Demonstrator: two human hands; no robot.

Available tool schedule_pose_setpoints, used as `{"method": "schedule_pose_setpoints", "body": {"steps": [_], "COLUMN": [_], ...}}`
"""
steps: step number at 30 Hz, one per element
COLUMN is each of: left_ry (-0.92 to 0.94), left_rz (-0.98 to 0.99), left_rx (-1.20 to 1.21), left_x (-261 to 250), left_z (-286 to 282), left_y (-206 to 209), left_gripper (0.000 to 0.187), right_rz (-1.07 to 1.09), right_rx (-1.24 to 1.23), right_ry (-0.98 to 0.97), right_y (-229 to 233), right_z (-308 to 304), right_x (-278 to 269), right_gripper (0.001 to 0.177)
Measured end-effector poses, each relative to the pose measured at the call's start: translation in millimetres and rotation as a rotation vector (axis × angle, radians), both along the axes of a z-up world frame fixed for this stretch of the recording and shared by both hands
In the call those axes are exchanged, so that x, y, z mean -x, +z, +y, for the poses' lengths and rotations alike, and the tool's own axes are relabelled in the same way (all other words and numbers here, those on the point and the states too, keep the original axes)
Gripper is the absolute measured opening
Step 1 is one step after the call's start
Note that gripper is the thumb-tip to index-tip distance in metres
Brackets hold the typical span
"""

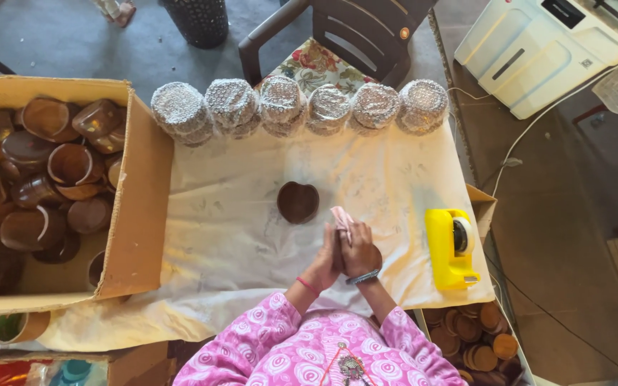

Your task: Wiping and cleaning small ceramic cups with a cloth before packing.

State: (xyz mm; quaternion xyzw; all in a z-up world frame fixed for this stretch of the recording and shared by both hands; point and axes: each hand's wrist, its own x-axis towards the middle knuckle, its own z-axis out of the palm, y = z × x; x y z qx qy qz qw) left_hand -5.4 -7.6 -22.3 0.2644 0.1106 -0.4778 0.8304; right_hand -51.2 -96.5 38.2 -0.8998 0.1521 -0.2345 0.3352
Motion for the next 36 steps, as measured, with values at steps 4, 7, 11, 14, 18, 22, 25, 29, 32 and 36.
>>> {"method": "schedule_pose_setpoints", "body": {"steps": [4,7,11,14,18,22,25,29,32,36], "left_ry": [-0.242,-0.290,0.048,0.330,0.401,0.334,0.327,0.257,0.319,0.352], "left_rz": [-0.135,-0.288,-0.403,-0.424,-0.494,-0.438,-0.410,-0.553,-0.817,-0.777], "left_rx": [-0.249,-0.330,-0.488,-0.641,-0.715,-0.745,-0.739,-0.925,-1.033,-0.961], "left_x": [2.3,-6.0,-52.3,-100.8,-134.6,-142.4,-140.8,-123.6,-113.7,-88.4], "left_z": [11.9,29.5,51.8,58.1,56.5,51.4,45.0,46.0,51.5,55.8], "left_y": [-0.8,-51.6,-97.4,-86.6,-88.3,-111.9,-139.9,-123.8,-107.6,-52.1], "left_gripper": [0.071,0.055,0.027,0.025,0.025,0.033,0.042,0.044,0.038,0.033], "right_rz": [0.146,0.052,-0.022,0.049,0.141,0.154,0.158,0.166,0.168,0.189], "right_rx": [-0.011,-0.016,-0.047,-0.057,0.074,0.153,0.176,0.204,0.151,0.141], "right_ry": [-0.096,-0.123,-0.343,-0.450,-0.470,-0.457,-0.471,-0.454,-0.459,-0.475], "right_y": [-54.4,-92.7,-129.3,-141.5,-155.3,-151.0,-151.2,-147.9,-144.4,-146.5], "right_z": [-23.5,-44.7,-89.4,-113.0,-116.6,-108.7,-107.9,-107.0,-106.7,-107.6], "right_x": [11.1,26.6,39.8,56.4,73.0,71.9,70.4,71.2,70.1,67.9], "right_gripper": [0.037,0.034,0.029,0.027,0.030,0.033,0.033,0.033,0.036,0.035]}}
